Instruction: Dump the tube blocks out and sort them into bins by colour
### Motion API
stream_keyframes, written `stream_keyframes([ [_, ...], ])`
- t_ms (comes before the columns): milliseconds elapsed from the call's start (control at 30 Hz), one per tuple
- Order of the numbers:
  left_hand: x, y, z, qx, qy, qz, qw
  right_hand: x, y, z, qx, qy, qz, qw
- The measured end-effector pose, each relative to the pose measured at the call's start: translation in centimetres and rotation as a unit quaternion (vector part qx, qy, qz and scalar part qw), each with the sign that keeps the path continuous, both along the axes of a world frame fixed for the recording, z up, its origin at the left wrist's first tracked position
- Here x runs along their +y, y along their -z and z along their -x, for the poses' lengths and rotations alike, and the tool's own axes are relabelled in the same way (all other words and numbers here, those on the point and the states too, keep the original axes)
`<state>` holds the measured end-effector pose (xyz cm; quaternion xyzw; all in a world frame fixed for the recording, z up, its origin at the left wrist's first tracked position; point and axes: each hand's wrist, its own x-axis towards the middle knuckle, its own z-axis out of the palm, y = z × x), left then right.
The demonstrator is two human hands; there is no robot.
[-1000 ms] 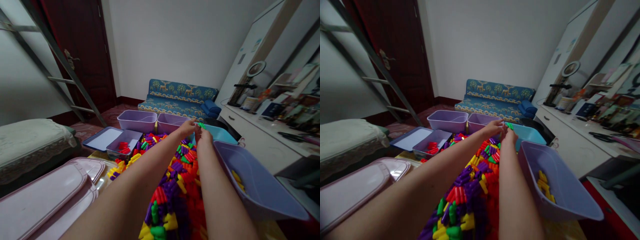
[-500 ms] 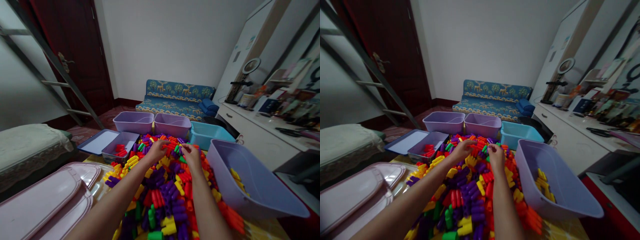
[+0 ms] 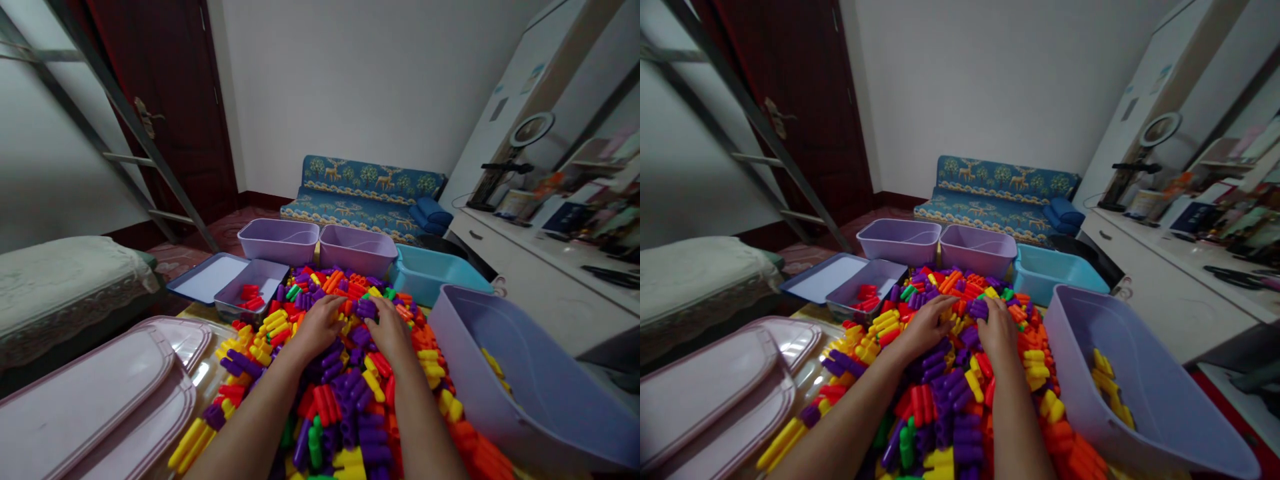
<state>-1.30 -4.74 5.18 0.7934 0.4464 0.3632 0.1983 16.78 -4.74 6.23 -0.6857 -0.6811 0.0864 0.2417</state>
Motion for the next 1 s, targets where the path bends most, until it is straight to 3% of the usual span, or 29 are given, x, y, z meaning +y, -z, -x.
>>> stream_keyframes([
  [233, -0.2, -0.1, 0.1, 0.021, 0.005, -0.003, 1.0, 0.0, -0.1, 0.6, 0.058, -0.087, -0.025, 0.994],
  [367, -0.1, 0.3, 0.1, 0.003, 0.018, -0.017, 1.0, -0.2, -0.1, 1.3, 0.138, -0.136, 0.002, 0.981],
  [533, 0.0, 0.4, 0.2, -0.037, 0.026, -0.028, 0.999, -0.2, 0.6, 1.6, 0.205, -0.133, 0.011, 0.97],
  [667, 0.2, 0.7, 0.1, -0.066, -0.042, 0.013, 0.997, -0.1, 0.6, 1.6, 0.299, -0.119, 0.049, 0.946],
  [800, 0.2, 0.7, 0.1, -0.103, -0.059, 0.025, 0.993, -0.4, -0.1, 1.7, 0.231, -0.141, 0.017, 0.963],
  [900, 0.0, 0.3, 0.2, -0.093, -0.038, -0.035, 0.994, -0.7, -0.8, 1.8, 0.148, -0.126, -0.029, 0.981],
  [1000, -0.2, -0.2, 0.2, -0.103, -0.024, -0.065, 0.992, -0.8, -1.0, 2.0, 0.154, -0.105, -0.031, 0.982],
])
